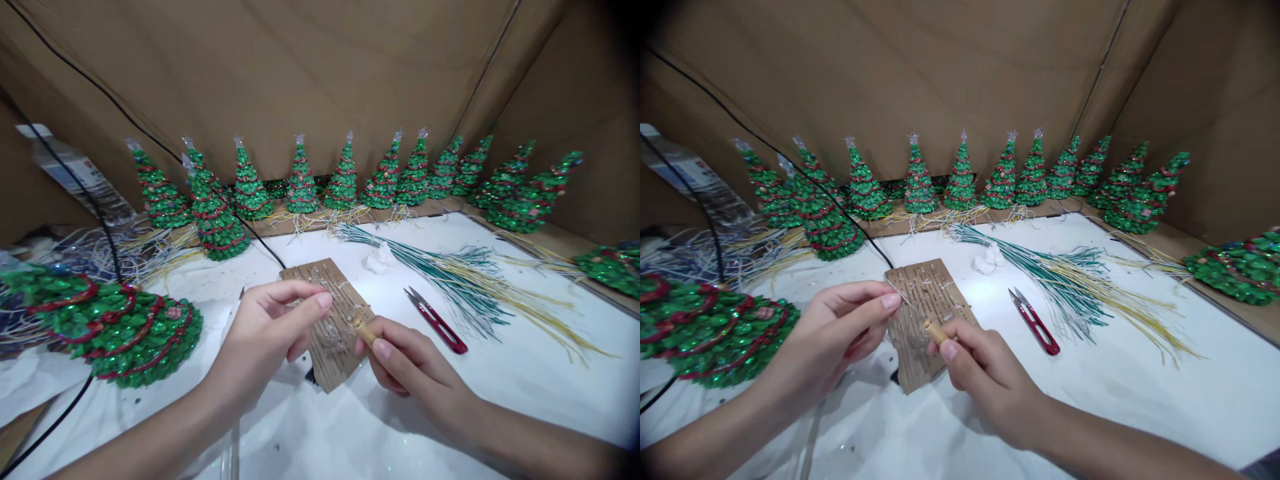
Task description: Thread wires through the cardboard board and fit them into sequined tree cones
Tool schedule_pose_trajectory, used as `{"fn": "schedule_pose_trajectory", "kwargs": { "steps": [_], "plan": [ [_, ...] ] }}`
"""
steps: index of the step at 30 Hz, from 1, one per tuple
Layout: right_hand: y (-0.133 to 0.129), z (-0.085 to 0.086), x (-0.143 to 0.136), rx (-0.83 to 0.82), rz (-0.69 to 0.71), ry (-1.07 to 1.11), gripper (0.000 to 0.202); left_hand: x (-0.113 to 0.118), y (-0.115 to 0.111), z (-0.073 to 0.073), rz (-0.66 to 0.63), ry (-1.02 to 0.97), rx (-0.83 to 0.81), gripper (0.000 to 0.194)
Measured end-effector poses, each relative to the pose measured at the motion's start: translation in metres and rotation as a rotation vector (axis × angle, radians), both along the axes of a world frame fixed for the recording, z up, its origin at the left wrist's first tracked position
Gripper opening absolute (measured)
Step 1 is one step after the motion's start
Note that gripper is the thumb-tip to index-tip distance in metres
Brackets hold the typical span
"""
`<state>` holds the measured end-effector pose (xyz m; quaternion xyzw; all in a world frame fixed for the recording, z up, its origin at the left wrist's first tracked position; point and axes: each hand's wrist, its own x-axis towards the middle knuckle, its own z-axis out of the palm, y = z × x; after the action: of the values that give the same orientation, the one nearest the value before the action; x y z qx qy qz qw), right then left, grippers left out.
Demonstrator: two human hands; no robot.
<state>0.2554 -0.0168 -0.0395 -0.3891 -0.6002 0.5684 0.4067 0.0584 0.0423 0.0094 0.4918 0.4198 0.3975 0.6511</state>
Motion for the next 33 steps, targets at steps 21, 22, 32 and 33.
{"fn": "schedule_pose_trajectory", "kwargs": {
  "steps": [21, 22, 32, 33],
  "plan": [
    [-0.0003, 0.0026, -0.0048, 0.011, 0.135, 0.016, 0.033, 0.0004, -0.0035, 0.0023, -0.163, -0.202, -0.142, 0.01],
    [-0.0009, 0.0031, -0.0051, 0.014, 0.138, 0.012, 0.033, 0.0004, -0.0037, 0.0021, -0.162, -0.205, -0.149, 0.01],
    [-0.0018, 0.0058, -0.0058, 0.013, 0.148, -0.031, 0.035, 0.0004, -0.0028, -0.0009, -0.145, -0.221, -0.198, 0.01],
    [-0.0019, 0.0057, -0.0058, 0.009, 0.152, -0.024, 0.035, 0.0006, -0.003, -0.0013, -0.148, -0.223, -0.205, 0.009]
  ]
}}
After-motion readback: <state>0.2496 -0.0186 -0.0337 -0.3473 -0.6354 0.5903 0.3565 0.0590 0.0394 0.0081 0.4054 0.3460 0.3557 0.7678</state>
